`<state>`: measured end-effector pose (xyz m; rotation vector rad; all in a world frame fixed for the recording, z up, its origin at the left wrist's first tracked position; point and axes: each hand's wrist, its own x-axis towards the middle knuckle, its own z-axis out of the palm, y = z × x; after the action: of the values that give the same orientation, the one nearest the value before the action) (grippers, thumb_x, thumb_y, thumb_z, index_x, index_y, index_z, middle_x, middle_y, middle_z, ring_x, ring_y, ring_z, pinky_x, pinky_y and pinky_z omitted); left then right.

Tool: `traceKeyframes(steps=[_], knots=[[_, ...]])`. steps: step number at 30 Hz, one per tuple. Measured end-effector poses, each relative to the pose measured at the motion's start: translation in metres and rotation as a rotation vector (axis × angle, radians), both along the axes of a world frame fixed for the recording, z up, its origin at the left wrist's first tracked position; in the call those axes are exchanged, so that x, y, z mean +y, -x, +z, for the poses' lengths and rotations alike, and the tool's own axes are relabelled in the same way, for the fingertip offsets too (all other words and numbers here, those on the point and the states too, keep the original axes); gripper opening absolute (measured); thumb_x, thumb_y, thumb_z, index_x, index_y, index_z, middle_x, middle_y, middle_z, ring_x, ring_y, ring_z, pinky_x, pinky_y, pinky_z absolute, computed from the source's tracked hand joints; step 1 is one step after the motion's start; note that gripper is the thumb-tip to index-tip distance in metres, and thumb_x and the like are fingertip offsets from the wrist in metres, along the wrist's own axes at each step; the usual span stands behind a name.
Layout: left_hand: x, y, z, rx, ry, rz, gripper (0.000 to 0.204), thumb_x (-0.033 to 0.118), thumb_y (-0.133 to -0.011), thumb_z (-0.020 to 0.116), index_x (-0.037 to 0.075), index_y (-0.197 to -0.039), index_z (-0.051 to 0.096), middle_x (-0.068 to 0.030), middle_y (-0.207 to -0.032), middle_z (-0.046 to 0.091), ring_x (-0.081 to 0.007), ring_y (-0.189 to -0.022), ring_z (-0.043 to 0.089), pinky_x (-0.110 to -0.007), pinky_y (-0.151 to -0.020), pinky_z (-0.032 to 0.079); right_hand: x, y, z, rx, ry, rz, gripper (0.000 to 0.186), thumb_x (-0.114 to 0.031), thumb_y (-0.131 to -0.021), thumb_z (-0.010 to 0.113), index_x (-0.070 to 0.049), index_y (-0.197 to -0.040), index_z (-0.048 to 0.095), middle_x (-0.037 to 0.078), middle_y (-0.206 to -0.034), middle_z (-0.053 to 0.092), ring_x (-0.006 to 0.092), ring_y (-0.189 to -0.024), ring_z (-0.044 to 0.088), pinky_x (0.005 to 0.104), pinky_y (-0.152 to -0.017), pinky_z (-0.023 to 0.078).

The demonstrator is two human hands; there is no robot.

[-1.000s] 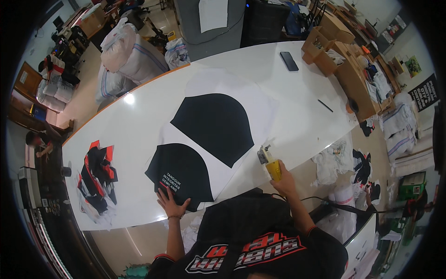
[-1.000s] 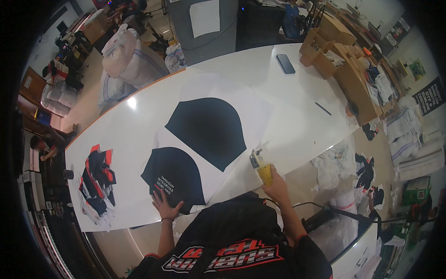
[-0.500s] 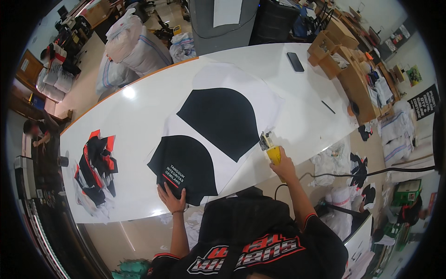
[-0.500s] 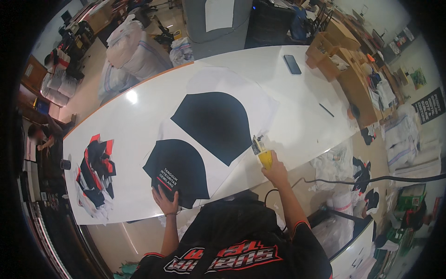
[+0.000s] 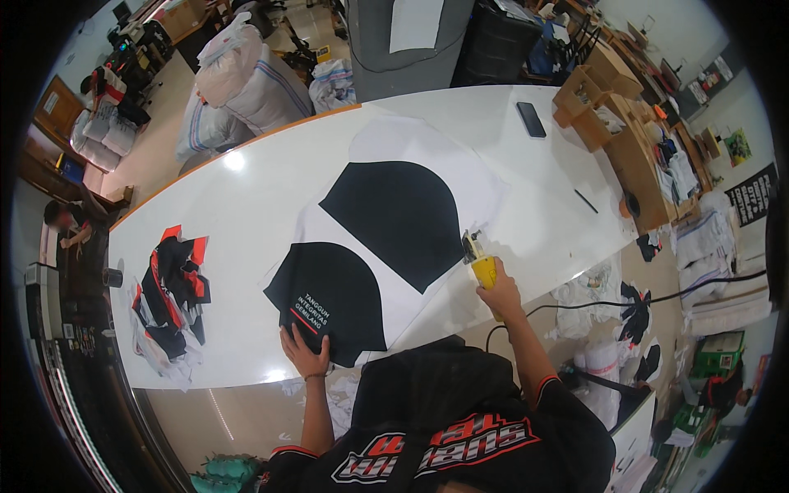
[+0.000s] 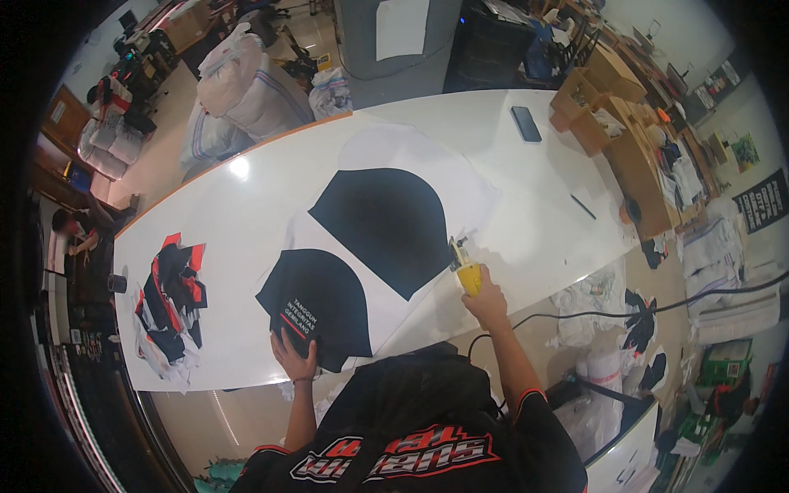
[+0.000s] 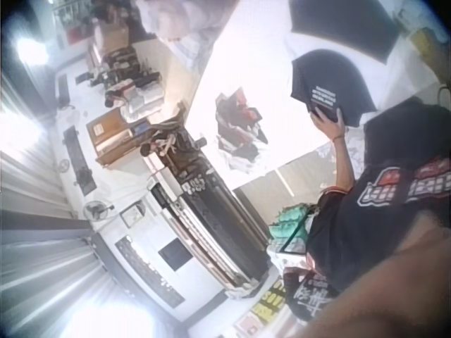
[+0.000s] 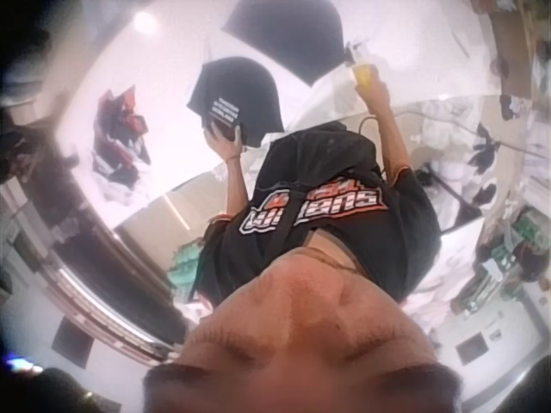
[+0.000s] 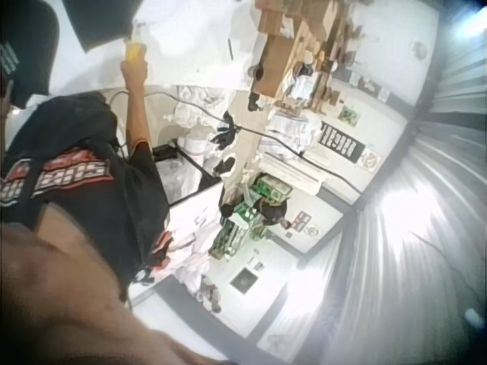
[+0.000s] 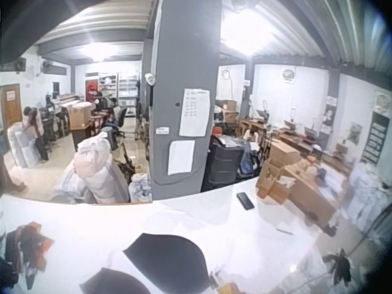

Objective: The person uses a yellow electric fabric cutter to cut black and white fabric pieces on a white table. They align the fabric, cut along the edges, and separate the pieces, handling multiple fabric sections throughout the process.

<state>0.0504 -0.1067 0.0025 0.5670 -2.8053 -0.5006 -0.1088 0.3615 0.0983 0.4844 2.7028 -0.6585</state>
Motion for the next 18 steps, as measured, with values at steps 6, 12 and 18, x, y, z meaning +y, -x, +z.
traceKeyframes(steps=[6, 12, 18], knots=[[0.001, 0.001, 0.001, -0.009, -0.001, 0.021, 0.093, 0.05, -0.086, 0.073, 0.005, -0.156, 0.032, -0.025, -0.161, 0.026, -0.0432, -0.149, 0.023, -0.055, -0.121, 0.023, -0.004, 0.024, 0.0, 0.017, 0.047, -0.005, 0.09, -0.031, -0.073, 0.074, -0.02, -0.152, 0.031, 0.029, -0.109, 0.068, 0.0503, -0.103, 0.065, 0.055, -0.089, 0.054], [0.004, 0.002, 0.003, 0.018, -0.021, 0.041, 0.093, 0.046, -0.084, 0.075, 0.004, -0.155, 0.033, -0.0259, -0.16, 0.027, -0.044, -0.148, 0.025, -0.055, -0.121, 0.024, -0.005, 0.058, 0.004, 0.014, 0.018, 0.016, 0.089, -0.029, -0.075, 0.073, -0.022, -0.152, 0.029, 0.028, -0.11, 0.068, 0.049, -0.105, 0.065, 0.0551, -0.09, 0.054], [0.005, 0.004, 0.004, 0.047, -0.031, 0.051, 0.093, 0.048, -0.084, 0.074, 0.003, -0.154, 0.033, -0.0273, -0.159, 0.028, -0.0459, -0.147, 0.027, -0.055, -0.119, 0.026, 0.005, 0.097, 0.002, 0.023, 0.01, 0.066, 0.091, -0.028, -0.075, 0.076, -0.022, -0.153, 0.028, 0.028, -0.11, 0.068, 0.0484, -0.105, 0.066, 0.0546, -0.09, 0.054]])
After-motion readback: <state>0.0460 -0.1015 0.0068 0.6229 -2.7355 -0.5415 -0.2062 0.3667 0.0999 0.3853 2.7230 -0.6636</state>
